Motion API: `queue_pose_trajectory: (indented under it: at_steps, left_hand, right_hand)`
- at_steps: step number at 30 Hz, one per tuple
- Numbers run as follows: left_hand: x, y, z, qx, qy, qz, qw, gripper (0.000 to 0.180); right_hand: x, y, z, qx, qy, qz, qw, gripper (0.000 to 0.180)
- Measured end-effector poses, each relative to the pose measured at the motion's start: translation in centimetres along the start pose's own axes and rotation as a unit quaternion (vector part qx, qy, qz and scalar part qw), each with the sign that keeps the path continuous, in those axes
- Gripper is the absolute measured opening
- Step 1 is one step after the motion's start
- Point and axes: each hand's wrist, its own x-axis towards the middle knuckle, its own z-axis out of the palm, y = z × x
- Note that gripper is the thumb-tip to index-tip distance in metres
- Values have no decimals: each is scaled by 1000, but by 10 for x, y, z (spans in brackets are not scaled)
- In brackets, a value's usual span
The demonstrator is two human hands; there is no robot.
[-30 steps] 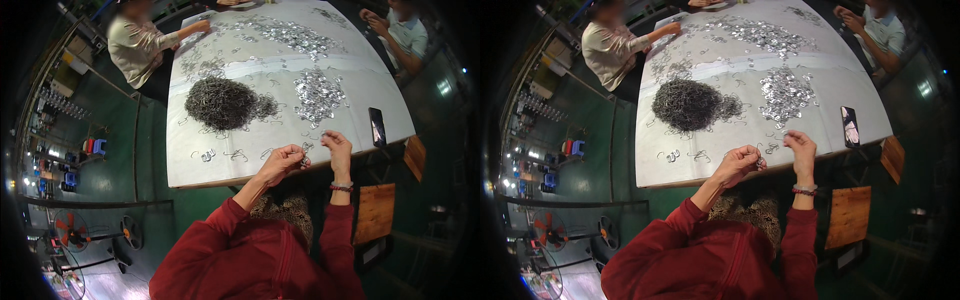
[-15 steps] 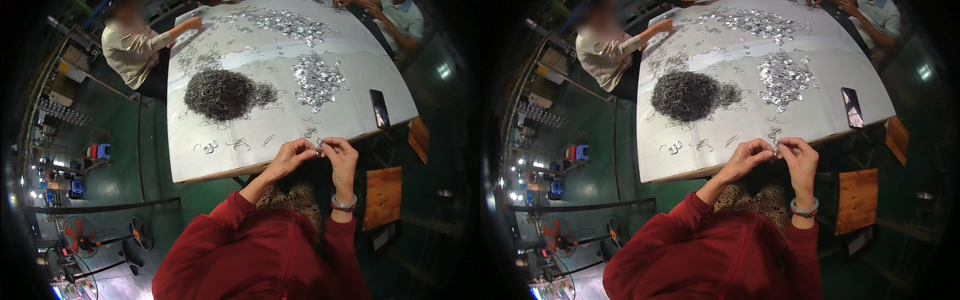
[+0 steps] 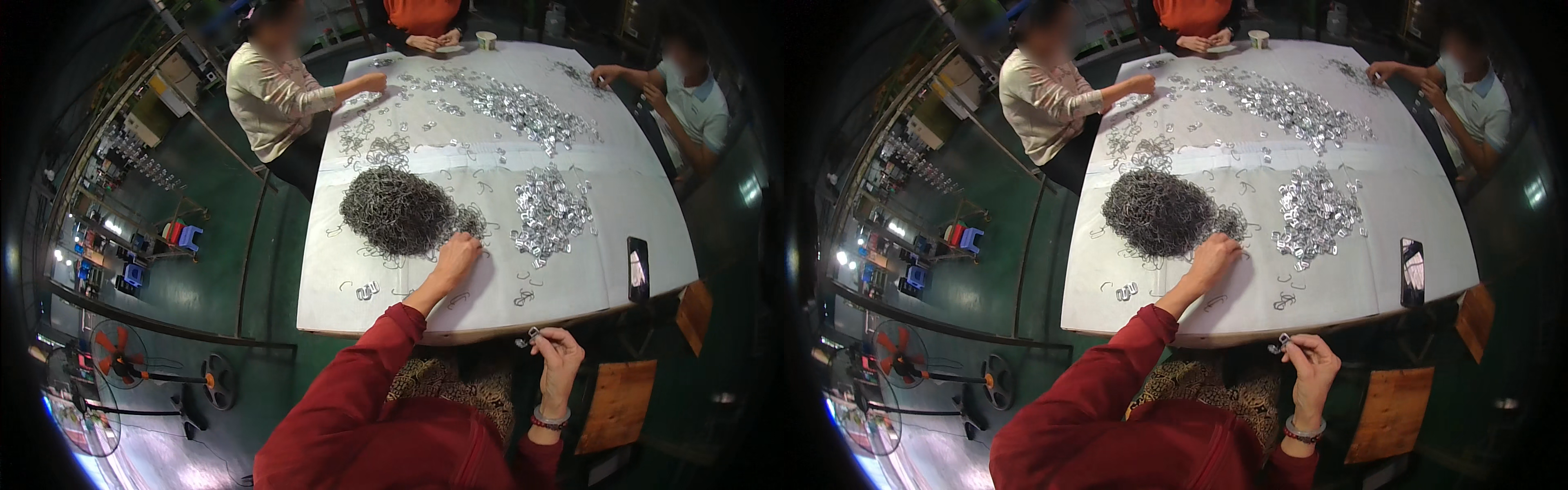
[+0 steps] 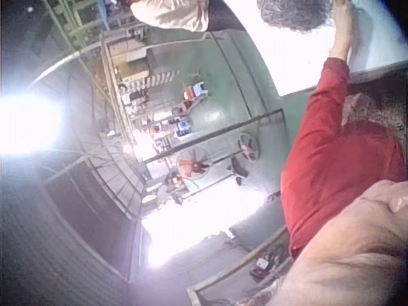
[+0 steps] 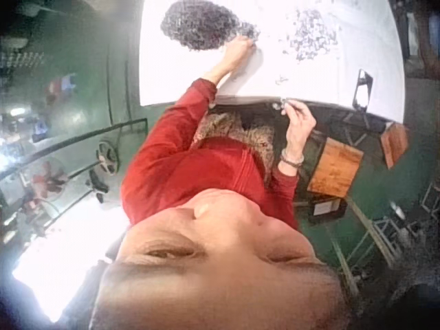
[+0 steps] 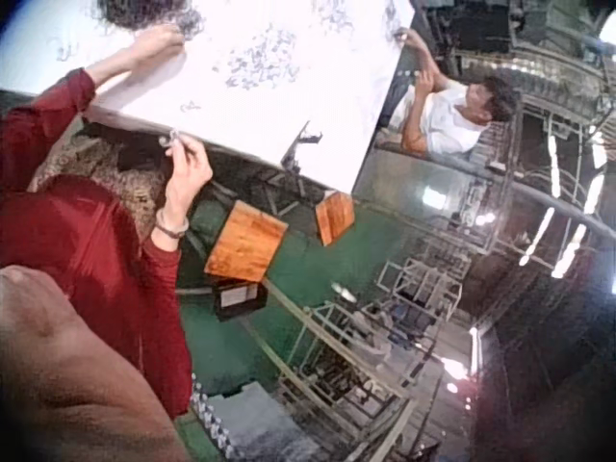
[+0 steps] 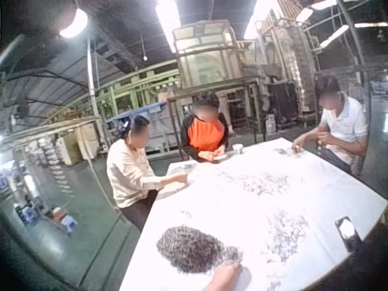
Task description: The person picks small metal pieces from a table and attaches them to a growing chain using their hands. They repeatedly reach for loose components, link them together, and place the assembled chain on the table. Coworkers are visible across the table performing similar assembly.
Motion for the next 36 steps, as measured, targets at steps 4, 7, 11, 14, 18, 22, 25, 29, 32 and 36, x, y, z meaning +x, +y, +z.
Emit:
queue_pose_trajectory:
  at_steps: [4,7,11,14,18,22,25,29,32,36]
  left_hand:
    - [-7,2,9,31,-37,6,999,14]
    - [-12,23,-5,-18,-43,-16,999,12]
    - [-38,79,-34,-260,-13,22,965,14]
    - [-64,127,-67,-374,-71,3,925,15]
    - [-94,153,-83,-539,-163,-26,826,16]
    - [-94,154,-85,-459,-82,102,879,12]
    - [-96,156,-81,-481,-93,45,871,9]
    - [-94,157,-75,-473,-106,27,874,11]
    - [-94,161,-68,-490,-122,-1,863,12]
    - [-97,163,-63,-535,-122,-45,835,13]
  right_hand:
    - [-2,-3,-1,1,-5,-5,1000,10]
    - [-8,-3,-4,-18,-10,-6,1000,10]
    - [-17,-4,-4,-43,-18,-26,999,11]
    - [-21,-2,-2,-54,-21,-27,998,11]
    - [-28,1,3,-45,-12,-51,998,9]
    - [-31,-3,6,-67,14,-52,996,10]
    - [-32,-3,8,-50,14,-50,997,10]
    - [-30,0,6,-33,29,-66,997,11]
    - [-27,4,4,-55,33,-79,995,11]
    - [-20,0,2,-95,12,-86,992,10]
